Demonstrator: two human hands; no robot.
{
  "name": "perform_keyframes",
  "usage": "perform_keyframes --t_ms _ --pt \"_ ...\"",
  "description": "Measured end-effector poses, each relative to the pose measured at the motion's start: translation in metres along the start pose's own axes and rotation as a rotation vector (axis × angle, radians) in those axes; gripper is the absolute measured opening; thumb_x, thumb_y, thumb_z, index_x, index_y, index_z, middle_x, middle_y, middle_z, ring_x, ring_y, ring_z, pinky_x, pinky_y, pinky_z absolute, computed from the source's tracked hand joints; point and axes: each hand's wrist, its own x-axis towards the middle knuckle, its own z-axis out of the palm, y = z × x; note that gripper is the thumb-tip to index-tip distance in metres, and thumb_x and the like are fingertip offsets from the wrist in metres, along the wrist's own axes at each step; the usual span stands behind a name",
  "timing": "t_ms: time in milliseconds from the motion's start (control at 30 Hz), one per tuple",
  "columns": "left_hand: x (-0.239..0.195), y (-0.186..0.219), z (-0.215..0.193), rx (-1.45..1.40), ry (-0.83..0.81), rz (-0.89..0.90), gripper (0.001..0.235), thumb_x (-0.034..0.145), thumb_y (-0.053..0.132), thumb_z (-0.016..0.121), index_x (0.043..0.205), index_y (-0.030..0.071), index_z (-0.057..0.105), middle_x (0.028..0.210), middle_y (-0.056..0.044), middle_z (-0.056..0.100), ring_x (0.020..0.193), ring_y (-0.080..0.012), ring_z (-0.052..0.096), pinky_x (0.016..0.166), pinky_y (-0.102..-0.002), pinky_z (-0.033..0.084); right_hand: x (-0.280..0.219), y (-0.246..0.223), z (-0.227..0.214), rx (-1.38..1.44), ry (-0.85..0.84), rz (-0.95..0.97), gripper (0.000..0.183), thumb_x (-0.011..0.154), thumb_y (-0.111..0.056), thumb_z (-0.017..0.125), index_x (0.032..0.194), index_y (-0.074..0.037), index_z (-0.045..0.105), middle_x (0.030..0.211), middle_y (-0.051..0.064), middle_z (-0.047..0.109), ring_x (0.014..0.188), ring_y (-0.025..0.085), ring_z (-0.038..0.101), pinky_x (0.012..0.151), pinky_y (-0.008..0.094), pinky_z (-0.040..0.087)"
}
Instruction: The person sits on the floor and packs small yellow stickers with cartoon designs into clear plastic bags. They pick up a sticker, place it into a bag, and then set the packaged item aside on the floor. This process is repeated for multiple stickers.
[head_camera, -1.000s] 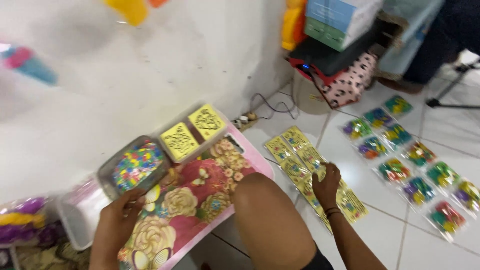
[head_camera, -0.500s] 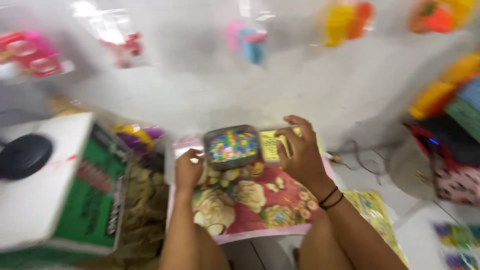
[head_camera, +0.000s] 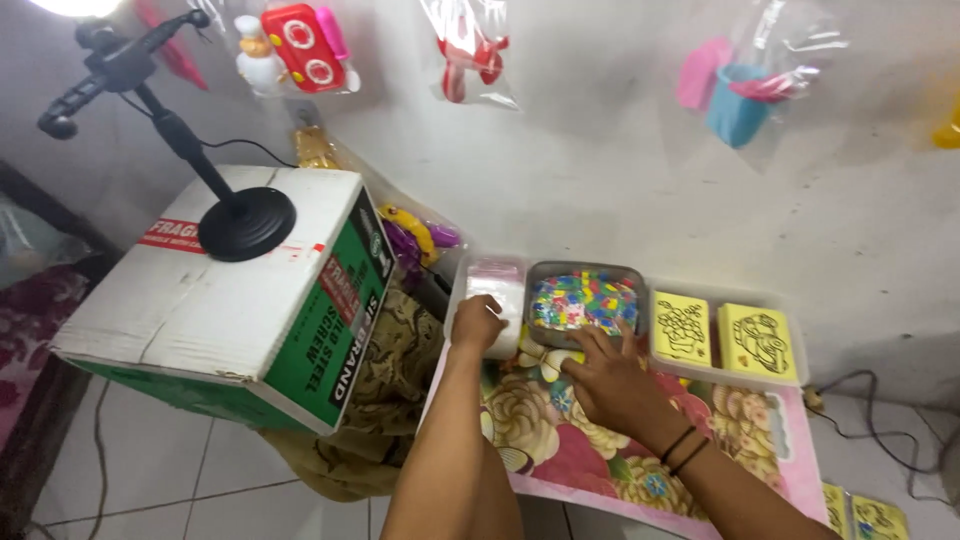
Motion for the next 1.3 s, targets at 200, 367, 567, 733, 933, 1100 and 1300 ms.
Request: perform_keyframes --t_ms 200,367,567,733,933,1100,1300 --pt "-0.018 0.016 -0.018 0.022 -0.182 0.028 0.033 0.076 0.014 0.086 0.107 0.005 0.077 0.104 -0.019 0.075 0.109 -0.0367 0.071 0.091 -0.048 0.056 0.004 -0.001 0.007 0.079 -0.218 0.088 0.027 0.090 -0.021 0.055 0.110 -0.032 0.069 0.142 0.005 0.051 0.141 0.029 0.044 0.114 0.071 0.021" --pt "-0.017 0.014 -0.017 0.020 -0.145 0.030 0.021 0.082 0.018 0.082 0.100 0.007 0.080 0.097 -0.017 0.077 0.102 -0.0358 0.073 0.086 -0.048 0.057 0.006 -0.001 0.007 0.095 -0.303 0.141 0.025 0.090 -0.027 0.059 0.112 -0.032 0.068 0.140 0.004 0.053 0.141 0.026 0.044 0.115 0.068 0.020" --pt "-0.007 0.007 -0.013 0.066 -0.143 -0.017 0.020 0.091 0.029 0.072 0.103 0.014 0.080 0.098 -0.014 0.077 0.103 -0.0357 0.073 0.087 -0.047 0.056 0.005 -0.006 0.005 0.142 -0.358 0.151 0.023 0.090 -0.029 0.061 0.112 -0.030 0.067 0.136 0.003 0.054 0.140 0.025 0.045 0.116 0.067 0.020" --pt "-0.006 0.006 -0.005 0.122 -0.068 -0.050 0.020 0.089 0.033 0.075 0.095 0.016 0.081 0.099 -0.005 0.078 0.095 -0.0267 0.071 0.095 -0.044 0.052 0.002 -0.010 0.007 0.187 -0.252 0.065 0.023 0.088 -0.030 0.064 0.107 -0.019 0.070 0.124 0.006 0.054 0.125 0.026 0.048 0.119 0.071 0.012" --pt "-0.013 0.015 -0.010 0.020 0.046 -0.042 0.012 0.091 0.015 0.069 0.088 0.016 0.081 0.090 -0.005 0.078 0.082 -0.0244 0.069 0.081 -0.039 0.053 0.000 -0.015 -0.002 0.226 -0.219 0.057 0.019 0.088 -0.027 0.064 0.103 -0.017 0.071 0.121 0.007 0.056 0.125 0.026 0.049 0.118 0.071 0.014" --pt "-0.025 0.035 -0.026 -0.169 0.296 0.191 0.011 0.087 0.009 0.066 0.088 0.004 0.075 0.079 -0.009 0.075 0.067 -0.0256 0.065 0.068 -0.037 0.052 -0.001 -0.006 -0.009 0.272 -0.091 0.128 0.016 0.088 -0.028 0.063 0.098 -0.018 0.071 0.110 -0.002 0.062 0.109 0.019 0.059 0.118 0.061 0.019" --pt "-0.077 0.094 -0.069 -0.245 0.121 0.250 0.023 0.103 0.022 0.056 0.098 0.006 0.072 0.102 -0.015 0.077 0.101 -0.0414 0.071 0.090 -0.054 0.054 0.011 -0.002 -0.054 0.753 -0.095 0.426 0.024 0.093 -0.021 0.065 0.116 -0.017 0.072 0.090 0.011 0.076 0.094 0.028 0.075 0.090 0.046 0.055"
